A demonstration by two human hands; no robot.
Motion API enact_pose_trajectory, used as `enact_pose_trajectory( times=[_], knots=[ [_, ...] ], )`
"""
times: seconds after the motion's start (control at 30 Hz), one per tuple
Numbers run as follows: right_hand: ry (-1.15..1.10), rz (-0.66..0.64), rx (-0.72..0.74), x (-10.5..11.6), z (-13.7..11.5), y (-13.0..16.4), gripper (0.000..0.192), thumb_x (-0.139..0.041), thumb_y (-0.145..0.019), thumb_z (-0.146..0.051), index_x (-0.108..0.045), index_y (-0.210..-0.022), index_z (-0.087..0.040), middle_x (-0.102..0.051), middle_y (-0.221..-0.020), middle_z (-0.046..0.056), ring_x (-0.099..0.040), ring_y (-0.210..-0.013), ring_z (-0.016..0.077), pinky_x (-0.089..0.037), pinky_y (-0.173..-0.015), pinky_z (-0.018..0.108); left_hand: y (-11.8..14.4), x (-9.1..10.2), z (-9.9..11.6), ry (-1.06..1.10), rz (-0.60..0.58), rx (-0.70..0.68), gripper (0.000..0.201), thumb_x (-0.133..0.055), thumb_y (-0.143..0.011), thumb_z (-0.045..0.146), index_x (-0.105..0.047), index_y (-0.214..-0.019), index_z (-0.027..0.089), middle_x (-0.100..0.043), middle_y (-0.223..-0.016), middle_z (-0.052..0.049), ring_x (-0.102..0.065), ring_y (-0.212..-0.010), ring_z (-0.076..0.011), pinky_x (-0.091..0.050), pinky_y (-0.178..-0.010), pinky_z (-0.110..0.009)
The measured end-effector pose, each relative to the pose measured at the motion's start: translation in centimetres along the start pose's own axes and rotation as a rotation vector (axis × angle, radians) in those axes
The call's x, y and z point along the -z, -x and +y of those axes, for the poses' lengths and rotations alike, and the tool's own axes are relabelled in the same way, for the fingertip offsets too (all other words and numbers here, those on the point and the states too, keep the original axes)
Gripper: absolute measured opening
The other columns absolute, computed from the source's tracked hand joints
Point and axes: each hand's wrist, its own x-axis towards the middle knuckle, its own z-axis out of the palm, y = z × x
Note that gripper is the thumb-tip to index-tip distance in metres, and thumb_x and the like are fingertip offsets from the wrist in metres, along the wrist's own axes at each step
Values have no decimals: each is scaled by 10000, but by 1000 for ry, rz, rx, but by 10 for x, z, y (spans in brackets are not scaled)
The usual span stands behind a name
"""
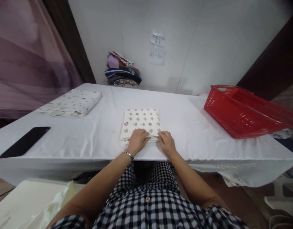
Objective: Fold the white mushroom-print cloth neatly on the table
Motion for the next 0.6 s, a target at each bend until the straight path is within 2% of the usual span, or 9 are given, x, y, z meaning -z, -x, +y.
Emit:
enact_pose_trajectory(
  times=[0.27,0.43,0.6],
  knots=[
    [-15,12,5,0,-2,0,238,-448,-866,-180,-623,-1027,-181,-575,-983,81,-505,-949,204,-449,-866,339,-1,2,-5,75,-25,9,167,-504,-885,276,-644,-842,197,-593,-833,-35,-499,-832,-179,-365,-757,-330],
    [8,57,74,-2,-3,0,257,-502,-842,-222,-613,-1069,-177,-573,-1034,96,-508,-972,221,-440,-856,368,2,2,-5,-42,-10,-41,224,-432,-918,257,-608,-804,177,-564,-822,-44,-478,-815,-181,-351,-744,-334],
    [39,31,142,-7,1,-1,237,-479,-889,-262,-636,-1055,-199,-605,-1000,84,-531,-940,211,-431,-812,366,4,2,-3,-125,12,-104,204,-398,-918,182,-573,-814,169,-545,-838,-53,-456,-812,-187,-344,-740,-342]
  ],
)
